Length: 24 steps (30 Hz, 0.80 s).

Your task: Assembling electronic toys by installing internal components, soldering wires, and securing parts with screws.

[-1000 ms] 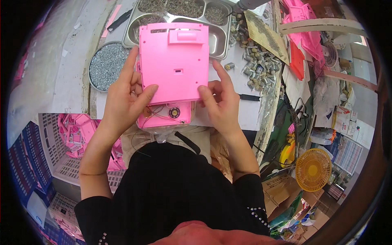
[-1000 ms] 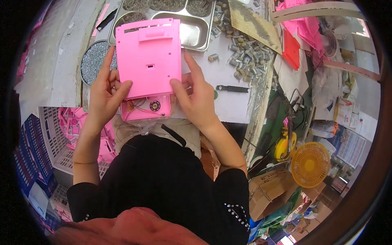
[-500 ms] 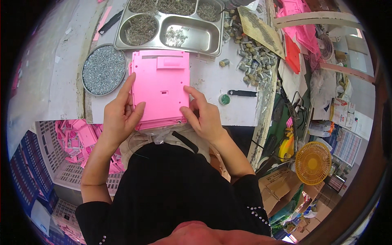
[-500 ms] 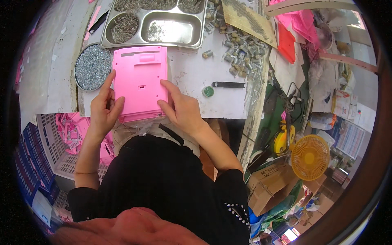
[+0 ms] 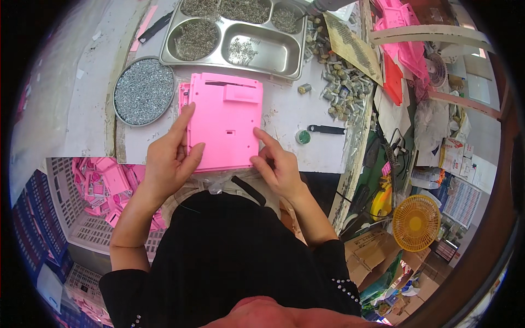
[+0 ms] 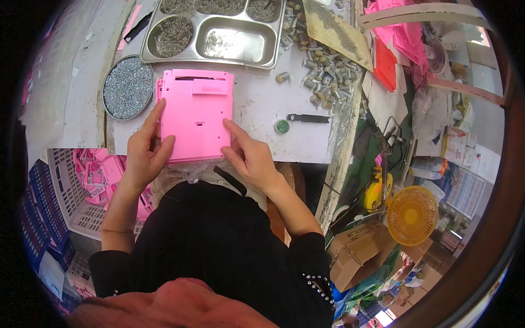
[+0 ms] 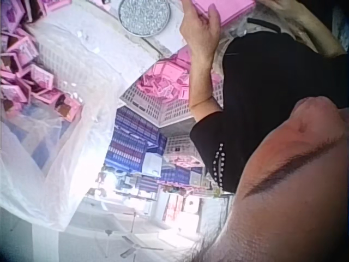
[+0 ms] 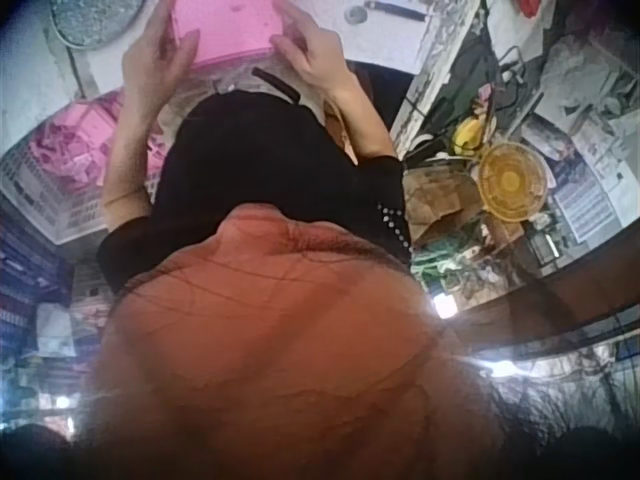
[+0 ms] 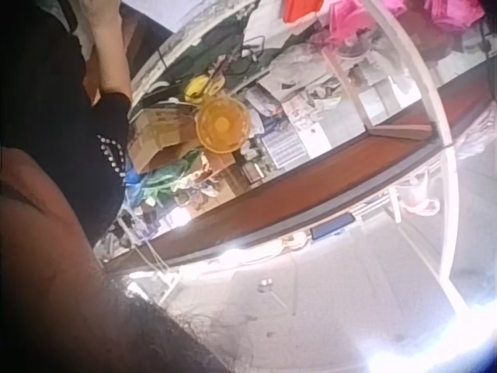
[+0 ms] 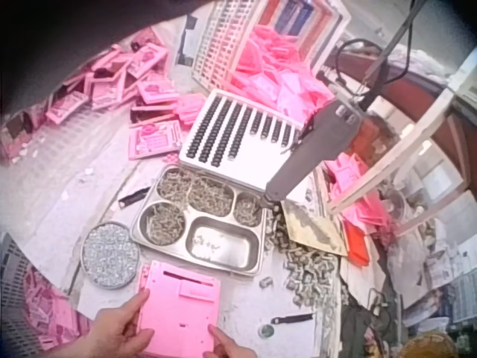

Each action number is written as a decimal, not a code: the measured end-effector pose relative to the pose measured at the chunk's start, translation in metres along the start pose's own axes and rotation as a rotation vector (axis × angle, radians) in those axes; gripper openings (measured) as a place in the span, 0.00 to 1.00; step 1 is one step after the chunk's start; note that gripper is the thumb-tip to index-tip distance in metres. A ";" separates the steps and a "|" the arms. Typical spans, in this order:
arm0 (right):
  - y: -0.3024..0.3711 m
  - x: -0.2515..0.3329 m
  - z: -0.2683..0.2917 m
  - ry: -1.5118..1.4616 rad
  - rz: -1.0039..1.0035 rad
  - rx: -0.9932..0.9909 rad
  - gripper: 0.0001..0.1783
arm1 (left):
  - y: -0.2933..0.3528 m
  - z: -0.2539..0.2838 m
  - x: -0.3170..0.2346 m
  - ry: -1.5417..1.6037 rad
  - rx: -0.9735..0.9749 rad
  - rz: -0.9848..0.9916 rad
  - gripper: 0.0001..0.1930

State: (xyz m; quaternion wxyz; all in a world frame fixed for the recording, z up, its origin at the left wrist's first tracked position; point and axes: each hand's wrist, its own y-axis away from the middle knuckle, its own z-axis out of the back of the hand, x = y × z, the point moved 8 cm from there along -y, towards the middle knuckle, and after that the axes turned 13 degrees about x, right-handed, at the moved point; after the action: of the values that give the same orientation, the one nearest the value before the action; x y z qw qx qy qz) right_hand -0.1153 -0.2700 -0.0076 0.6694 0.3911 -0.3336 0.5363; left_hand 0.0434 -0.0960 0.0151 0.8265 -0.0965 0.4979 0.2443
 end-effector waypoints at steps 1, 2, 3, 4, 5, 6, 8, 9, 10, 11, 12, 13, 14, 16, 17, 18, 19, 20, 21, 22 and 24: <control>-0.003 0.001 -0.001 0.034 0.009 0.028 0.35 | 0.002 0.001 0.004 0.034 -0.020 0.014 0.37; -0.008 0.003 -0.002 0.068 0.018 0.056 0.35 | 0.006 0.002 0.009 0.068 -0.041 0.029 0.37; -0.011 0.004 -0.002 0.102 0.027 0.085 0.35 | 0.010 0.002 0.014 0.102 -0.061 0.044 0.37; -0.014 0.004 -0.002 0.102 0.026 0.101 0.36 | 0.013 -0.001 0.017 0.108 -0.071 0.061 0.36; -0.015 0.003 -0.001 0.101 0.025 0.118 0.36 | 0.017 -0.004 0.020 0.115 -0.082 0.078 0.36; -0.016 0.003 -0.001 0.101 0.025 0.136 0.37 | 0.021 -0.005 0.021 0.121 -0.093 0.095 0.35; -0.017 0.003 0.000 0.150 0.020 0.116 0.37 | 0.026 -0.006 0.014 0.046 -0.125 0.124 0.34; -0.016 0.003 0.000 0.175 0.018 0.105 0.38 | 0.027 -0.006 0.012 0.009 -0.142 0.139 0.33; -0.016 0.004 0.000 0.220 0.017 0.102 0.38 | 0.027 -0.005 0.009 -0.031 -0.157 0.121 0.33; -0.015 0.006 0.000 0.265 0.016 0.098 0.38 | 0.027 -0.005 0.007 -0.071 -0.172 0.103 0.32; -0.014 0.008 0.000 0.310 0.015 0.093 0.38 | 0.027 -0.005 0.005 -0.111 -0.187 0.085 0.31; -0.015 0.010 0.000 0.337 0.014 0.099 0.39 | 0.027 -0.004 0.005 -0.124 -0.187 0.093 0.30; -0.016 0.014 0.001 0.364 0.014 0.105 0.39 | 0.026 -0.003 0.005 -0.138 -0.187 0.101 0.30; -0.017 0.017 0.000 0.376 0.018 0.103 0.39 | 0.026 -0.001 0.006 -0.150 -0.194 0.098 0.28; -0.017 0.017 -0.001 0.360 0.023 0.095 0.39 | 0.026 -0.001 0.007 -0.150 -0.201 0.087 0.28; -0.017 0.016 -0.001 0.344 0.027 0.088 0.39 | 0.026 0.000 0.008 -0.150 -0.208 0.076 0.27; -0.016 0.013 -0.003 0.305 0.029 0.085 0.39 | 0.024 0.000 0.010 -0.126 -0.213 0.071 0.27; -0.014 0.008 -0.004 0.266 0.030 0.082 0.39 | 0.021 0.001 0.012 -0.102 -0.218 0.065 0.26; -0.013 0.005 -0.005 0.227 0.030 0.078 0.39 | 0.020 0.002 0.014 -0.078 -0.222 0.060 0.26; -0.014 0.005 -0.005 0.248 0.025 0.090 0.39 | 0.020 0.001 0.016 -0.064 -0.210 0.077 0.26; -0.014 0.007 -0.003 0.289 0.014 0.113 0.39 | 0.023 -0.001 0.019 -0.035 -0.183 0.111 0.26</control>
State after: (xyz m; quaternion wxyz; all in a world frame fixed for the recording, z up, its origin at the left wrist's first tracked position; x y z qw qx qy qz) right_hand -0.0998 -0.2657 -0.0048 0.6836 0.3446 -0.2058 0.6096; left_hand 0.0382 -0.0711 -0.0002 0.8079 -0.1394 0.4638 0.3359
